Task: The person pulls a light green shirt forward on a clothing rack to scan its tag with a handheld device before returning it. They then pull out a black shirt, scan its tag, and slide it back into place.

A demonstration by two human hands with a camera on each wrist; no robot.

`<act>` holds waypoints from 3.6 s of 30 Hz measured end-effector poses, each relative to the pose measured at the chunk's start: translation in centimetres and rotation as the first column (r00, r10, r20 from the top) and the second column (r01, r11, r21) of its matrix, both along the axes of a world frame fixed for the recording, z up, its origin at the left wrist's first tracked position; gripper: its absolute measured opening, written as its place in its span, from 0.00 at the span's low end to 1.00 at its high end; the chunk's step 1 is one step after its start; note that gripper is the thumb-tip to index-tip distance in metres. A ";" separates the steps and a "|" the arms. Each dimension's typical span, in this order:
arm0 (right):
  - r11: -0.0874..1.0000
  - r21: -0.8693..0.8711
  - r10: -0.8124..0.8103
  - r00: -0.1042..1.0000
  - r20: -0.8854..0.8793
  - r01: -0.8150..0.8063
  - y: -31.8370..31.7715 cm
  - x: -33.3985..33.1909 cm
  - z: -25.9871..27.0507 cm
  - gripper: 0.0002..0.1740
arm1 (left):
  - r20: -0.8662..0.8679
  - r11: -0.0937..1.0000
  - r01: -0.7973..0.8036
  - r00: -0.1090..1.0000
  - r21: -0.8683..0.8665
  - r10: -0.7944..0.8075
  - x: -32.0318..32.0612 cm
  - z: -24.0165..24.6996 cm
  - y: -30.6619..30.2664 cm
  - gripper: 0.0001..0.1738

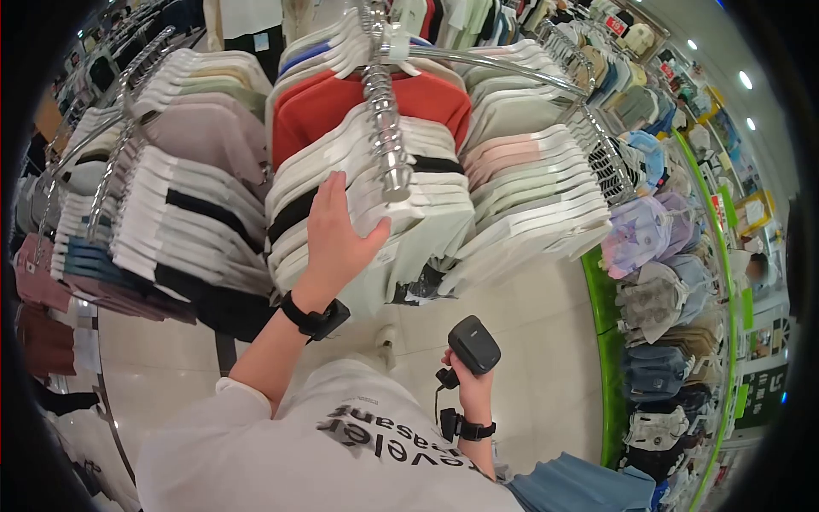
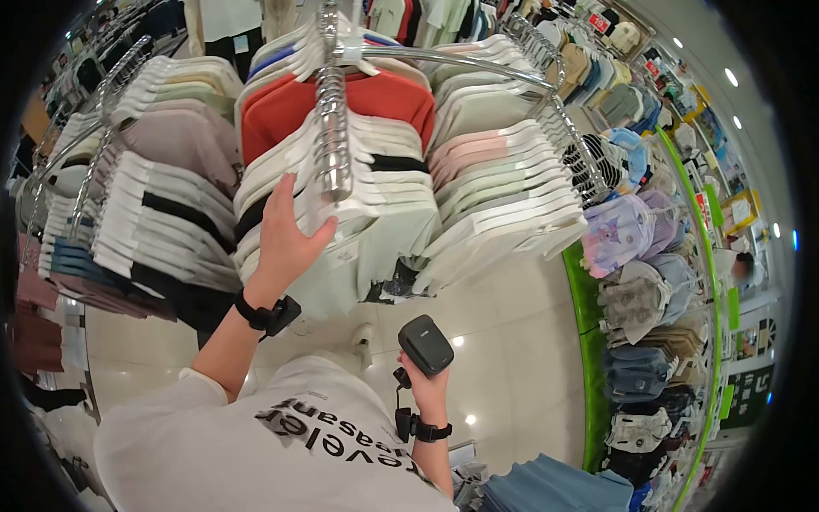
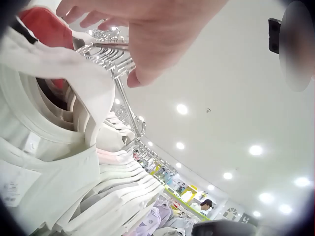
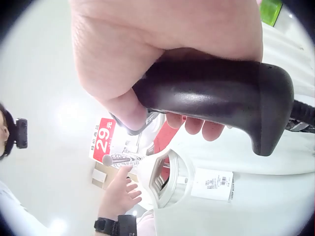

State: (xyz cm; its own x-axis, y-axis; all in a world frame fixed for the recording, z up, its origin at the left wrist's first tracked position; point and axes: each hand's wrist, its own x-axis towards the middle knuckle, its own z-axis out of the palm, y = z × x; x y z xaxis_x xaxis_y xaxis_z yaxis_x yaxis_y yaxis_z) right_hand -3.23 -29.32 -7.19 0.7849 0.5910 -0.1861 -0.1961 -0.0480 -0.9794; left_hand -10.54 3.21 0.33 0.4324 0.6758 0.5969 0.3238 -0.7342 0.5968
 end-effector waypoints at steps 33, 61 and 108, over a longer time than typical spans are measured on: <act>0.994 -0.031 0.107 0.994 0.032 -0.106 6.4 15.8 2.1 0.11 | 0.029 0.977 -0.185 0.983 0.106 0.183 8.5 -2.1 2.2 0.15; 0.999 -0.037 0.026 0.993 0.115 -0.021 5.3 20.3 3.3 0.12 | -0.029 0.945 -0.233 0.969 0.229 0.246 8.5 -2.0 2.5 0.16; 0.955 0.045 0.275 0.929 0.247 -0.294 6.5 38.5 5.2 0.07 | -0.133 0.540 -0.841 0.532 0.032 0.836 13.9 -1.1 -2.1 0.33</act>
